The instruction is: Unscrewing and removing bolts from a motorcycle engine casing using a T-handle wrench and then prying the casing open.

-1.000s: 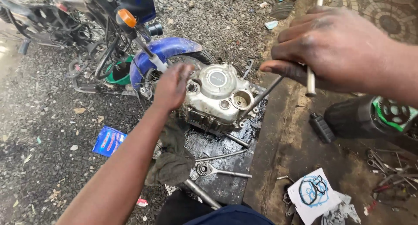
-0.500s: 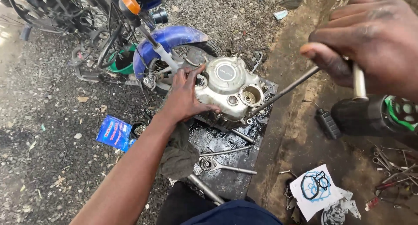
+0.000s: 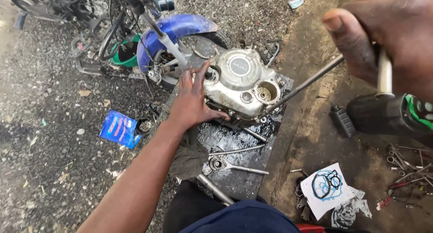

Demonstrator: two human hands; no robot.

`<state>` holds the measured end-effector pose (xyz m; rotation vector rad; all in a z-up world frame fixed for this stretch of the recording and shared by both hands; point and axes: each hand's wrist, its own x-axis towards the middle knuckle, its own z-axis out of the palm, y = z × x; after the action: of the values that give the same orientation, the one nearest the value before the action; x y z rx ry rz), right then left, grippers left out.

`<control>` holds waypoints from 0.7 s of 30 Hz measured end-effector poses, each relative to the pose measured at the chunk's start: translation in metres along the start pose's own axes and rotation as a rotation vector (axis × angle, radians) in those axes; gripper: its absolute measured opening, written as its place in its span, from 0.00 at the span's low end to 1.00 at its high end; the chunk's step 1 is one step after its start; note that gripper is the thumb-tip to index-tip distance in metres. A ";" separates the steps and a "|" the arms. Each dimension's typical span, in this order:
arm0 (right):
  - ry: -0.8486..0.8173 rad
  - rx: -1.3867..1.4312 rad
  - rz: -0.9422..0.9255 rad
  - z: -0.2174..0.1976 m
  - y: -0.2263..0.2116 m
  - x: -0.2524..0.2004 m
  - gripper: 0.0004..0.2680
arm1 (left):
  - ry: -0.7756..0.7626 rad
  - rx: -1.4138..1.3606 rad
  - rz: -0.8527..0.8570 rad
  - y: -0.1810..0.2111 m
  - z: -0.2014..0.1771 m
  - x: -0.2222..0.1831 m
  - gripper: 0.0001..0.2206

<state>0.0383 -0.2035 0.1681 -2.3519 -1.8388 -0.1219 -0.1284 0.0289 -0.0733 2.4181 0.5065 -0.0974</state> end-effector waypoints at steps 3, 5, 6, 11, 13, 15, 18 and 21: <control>-0.083 0.008 0.145 0.012 0.000 0.001 0.23 | -0.015 -0.002 -0.032 -0.001 0.001 -0.009 0.66; -0.029 0.128 0.122 0.014 -0.001 0.000 0.21 | 0.031 -0.063 0.023 0.000 0.002 -0.012 0.63; -0.032 0.119 0.120 0.008 -0.007 0.002 0.21 | 0.035 -0.070 0.027 -0.001 0.004 -0.012 0.63; -0.066 0.201 0.048 0.000 -0.010 0.006 0.22 | 0.152 -0.141 0.054 -0.007 0.021 -0.008 0.63; -0.144 0.177 -0.020 0.013 0.040 -0.004 0.20 | 0.142 -0.159 0.041 -0.008 0.024 -0.011 0.63; -0.214 0.147 -0.087 0.022 0.065 -0.010 0.19 | 0.137 -0.173 0.035 -0.010 0.025 -0.006 0.64; 0.043 0.001 0.057 0.028 0.039 -0.012 0.24 | 0.208 -0.167 0.126 -0.014 0.030 -0.007 0.63; 0.042 0.037 0.099 0.016 0.007 0.004 0.24 | 0.211 -0.176 0.119 -0.012 0.031 -0.005 0.63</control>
<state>0.0457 -0.1990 0.1528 -2.3902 -1.6877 -0.1235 -0.1360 0.0166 -0.1038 2.2907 0.4433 0.2467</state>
